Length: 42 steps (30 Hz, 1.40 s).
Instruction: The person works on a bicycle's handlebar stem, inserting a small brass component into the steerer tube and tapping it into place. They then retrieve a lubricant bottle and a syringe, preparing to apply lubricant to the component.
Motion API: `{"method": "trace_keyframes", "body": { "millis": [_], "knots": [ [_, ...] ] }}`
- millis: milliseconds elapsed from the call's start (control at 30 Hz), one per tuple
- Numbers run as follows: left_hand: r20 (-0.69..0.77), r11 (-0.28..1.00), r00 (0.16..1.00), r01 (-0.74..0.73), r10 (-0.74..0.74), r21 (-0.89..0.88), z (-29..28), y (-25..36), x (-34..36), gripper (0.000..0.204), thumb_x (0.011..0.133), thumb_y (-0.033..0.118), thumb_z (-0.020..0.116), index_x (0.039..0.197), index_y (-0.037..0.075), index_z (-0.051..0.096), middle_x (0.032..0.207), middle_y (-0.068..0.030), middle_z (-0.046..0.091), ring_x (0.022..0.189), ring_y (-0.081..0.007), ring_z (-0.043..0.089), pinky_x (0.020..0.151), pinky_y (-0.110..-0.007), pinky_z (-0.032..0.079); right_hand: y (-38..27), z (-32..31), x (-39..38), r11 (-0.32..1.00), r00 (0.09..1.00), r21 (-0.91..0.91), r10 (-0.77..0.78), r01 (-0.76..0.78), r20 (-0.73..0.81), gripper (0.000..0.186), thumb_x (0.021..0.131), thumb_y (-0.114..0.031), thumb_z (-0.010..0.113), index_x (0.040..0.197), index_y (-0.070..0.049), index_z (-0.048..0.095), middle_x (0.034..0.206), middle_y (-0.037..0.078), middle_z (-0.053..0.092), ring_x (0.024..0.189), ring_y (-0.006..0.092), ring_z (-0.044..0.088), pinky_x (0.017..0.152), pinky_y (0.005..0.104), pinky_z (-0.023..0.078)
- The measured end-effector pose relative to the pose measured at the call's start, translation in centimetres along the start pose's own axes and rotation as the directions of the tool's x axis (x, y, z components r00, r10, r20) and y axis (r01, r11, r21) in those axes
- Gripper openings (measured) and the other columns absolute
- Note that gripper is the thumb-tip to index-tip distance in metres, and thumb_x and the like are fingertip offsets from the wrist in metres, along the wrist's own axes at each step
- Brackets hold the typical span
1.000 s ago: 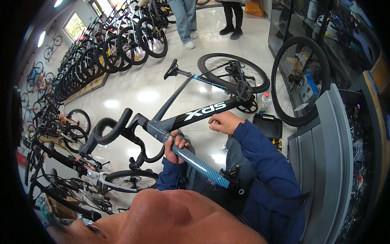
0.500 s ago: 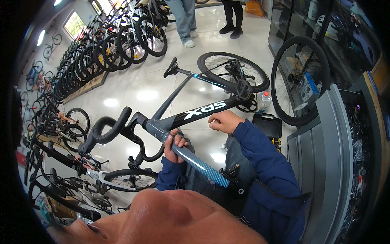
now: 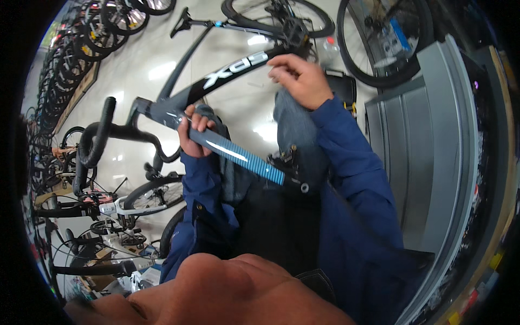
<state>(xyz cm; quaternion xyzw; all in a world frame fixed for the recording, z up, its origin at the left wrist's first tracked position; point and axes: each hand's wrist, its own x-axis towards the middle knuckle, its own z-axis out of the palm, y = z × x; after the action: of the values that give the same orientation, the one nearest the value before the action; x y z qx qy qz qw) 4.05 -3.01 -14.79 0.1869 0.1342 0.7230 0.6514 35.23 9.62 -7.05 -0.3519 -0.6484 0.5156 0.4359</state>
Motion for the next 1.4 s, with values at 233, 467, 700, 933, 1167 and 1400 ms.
{"method": "trace_keyframes", "body": {
  "millis": [233,467,700,933,1167,1400],
  "knots": [
    [0.015,1.0,0.999,0.031,-0.031,0.004,-0.2,0.6,0.0,0.04,0.111,0.033,0.045,0.136,0.005,0.058,0.086,0.0006,0.052,0.083,-0.0133,0.056,0.094,-0.038,0.05,0.2,-5.1,-12.5,0.98,0.914,0.123,0.189,-0.154,-0.36,0.023,0.104,-0.007,0.062,0.126,-0.001,0.067,0.105,0.01,0.076,0.088,0.0121,0.07,0.08,0.0245,0.056],
    [0.182,0.994,0.979,0.097,-0.088,-0.04,-1.1,1.1,0.6,0.043,0.11,0.033,0.046,0.142,0.006,0.056,0.094,0.0,0.06,0.091,-0.014,0.058,0.099,-0.039,0.047,2.3,-4.7,-25.2,0.905,0.733,0.19,0.421,-0.381,-0.534,0.017,0.106,-0.011,0.061,0.12,-0.003,0.068,0.096,0.006,0.073,0.081,0.0104,0.067,0.073,0.0255,0.055],
    [0.11,0.991,0.989,0.108,-0.099,-0.079,-2.3,1.8,0.9,0.042,0.106,0.027,0.054,0.137,-0.001,0.058,0.09,-0.0003,0.05,0.085,-0.0135,0.056,0.097,-0.039,0.049,2.1,-4.0,-32.5,0.881,0.659,0.224,0.463,-0.417,-0.594,0.022,0.11,-0.019,0.056,0.112,-0.002,0.069,0.085,0.004,0.07,0.078,0.0104,0.066,0.072,0.0257,0.055],
    [0.269,0.993,0.956,0.108,-0.115,0.04,-4.8,2.8,2.3,0.048,0.11,0.033,0.047,0.142,-0.001,0.057,0.091,0.0003,0.054,0.088,-0.0121,0.056,0.097,-0.037,0.046,-2.1,-6.6,-35.2,0.911,0.507,0.07,0.288,-0.405,-0.812,0.043,0.11,-0.036,0.055,0.084,-0.004,0.066,0.067,-0.002,0.058,0.058,0.0055,0.049,0.056,0.0247,0.042],
    [0.157,0.996,0.987,0.033,-0.046,0.085,-6.1,2.4,3.2,0.048,0.109,0.031,0.05,0.14,-0.005,0.053,0.083,0.0022,0.05,0.08,-0.012,0.054,0.089,-0.034,0.046,-8.2,-6.5,-36.1,0.974,0.588,0.046,0.173,-0.224,-0.79,0.043,0.108,-0.039,0.06,0.088,-0.003,0.068,0.071,0.0,0.06,0.062,0.0065,0.053,0.057,0.0254,0.044],
    [0.072,0.99,0.997,0.023,-0.033,0.139,-9.9,2.9,4.9,0.049,0.107,0.032,0.049,0.141,-0.004,0.053,0.084,0.001,0.048,0.085,-0.0148,0.053,0.092,-0.037,0.046,-15.4,-5.4,-36.1,0.871,0.698,-0.458,-0.218,-0.175,-0.682,0.03,0.095,-0.03,0.08,0.111,-0.005,0.074,0.085,0.001,0.072,0.074,0.0071,0.063,0.067,0.025,0.052]
  ]
}}
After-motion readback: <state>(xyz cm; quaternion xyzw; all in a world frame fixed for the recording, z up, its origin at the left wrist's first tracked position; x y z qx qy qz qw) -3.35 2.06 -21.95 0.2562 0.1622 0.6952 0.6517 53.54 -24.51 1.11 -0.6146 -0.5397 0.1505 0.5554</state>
